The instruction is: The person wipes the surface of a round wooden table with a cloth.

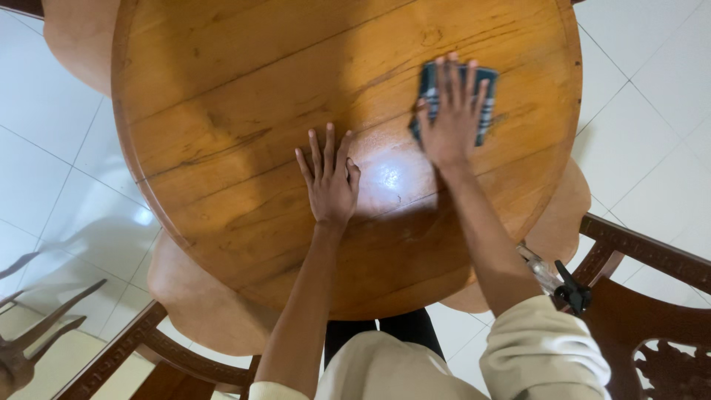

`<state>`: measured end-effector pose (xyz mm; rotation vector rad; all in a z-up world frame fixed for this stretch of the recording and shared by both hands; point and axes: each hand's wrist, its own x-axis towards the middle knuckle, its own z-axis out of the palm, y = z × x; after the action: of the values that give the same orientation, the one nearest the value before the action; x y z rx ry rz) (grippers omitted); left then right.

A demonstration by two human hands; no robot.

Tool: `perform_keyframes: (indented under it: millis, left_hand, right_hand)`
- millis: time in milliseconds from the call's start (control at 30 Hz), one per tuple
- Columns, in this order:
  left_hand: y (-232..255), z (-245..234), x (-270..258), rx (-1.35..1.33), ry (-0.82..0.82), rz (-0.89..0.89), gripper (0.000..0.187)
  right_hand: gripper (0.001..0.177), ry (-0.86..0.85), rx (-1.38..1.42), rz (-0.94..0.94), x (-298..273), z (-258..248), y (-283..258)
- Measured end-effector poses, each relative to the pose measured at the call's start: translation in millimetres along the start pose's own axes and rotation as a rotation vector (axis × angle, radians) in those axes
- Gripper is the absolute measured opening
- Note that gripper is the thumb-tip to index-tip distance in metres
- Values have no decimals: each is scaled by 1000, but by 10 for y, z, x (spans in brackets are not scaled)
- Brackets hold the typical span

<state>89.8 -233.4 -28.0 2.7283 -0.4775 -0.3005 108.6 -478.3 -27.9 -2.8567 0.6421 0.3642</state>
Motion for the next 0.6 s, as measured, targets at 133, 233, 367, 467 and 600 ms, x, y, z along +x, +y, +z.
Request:
perform_keyframes:
  millis: [133, 233, 367, 467, 600]
  left_hand:
    - [-17, -1, 8, 10, 78, 38, 51]
    - [-12, -28, -31, -29, 79, 41, 52]
    - [-17, -60, -9, -42, 97, 40, 53]
    - [-5, -62, -29, -46, 87, 34, 54]
    - [-30, -36, -18, -37, 72, 36, 51]
  right_hand:
    - [69, -30, 55, -148, -354, -51, -320]
    - [67, -39, 120, -188, -512, -99, -359]
    - [68, -55, 114, -205, -652, -56, -359]
    - [66, -24, 72, -239, -854, 38, -358]
    - [66, -90, 86, -239, -1350, 138, -277]
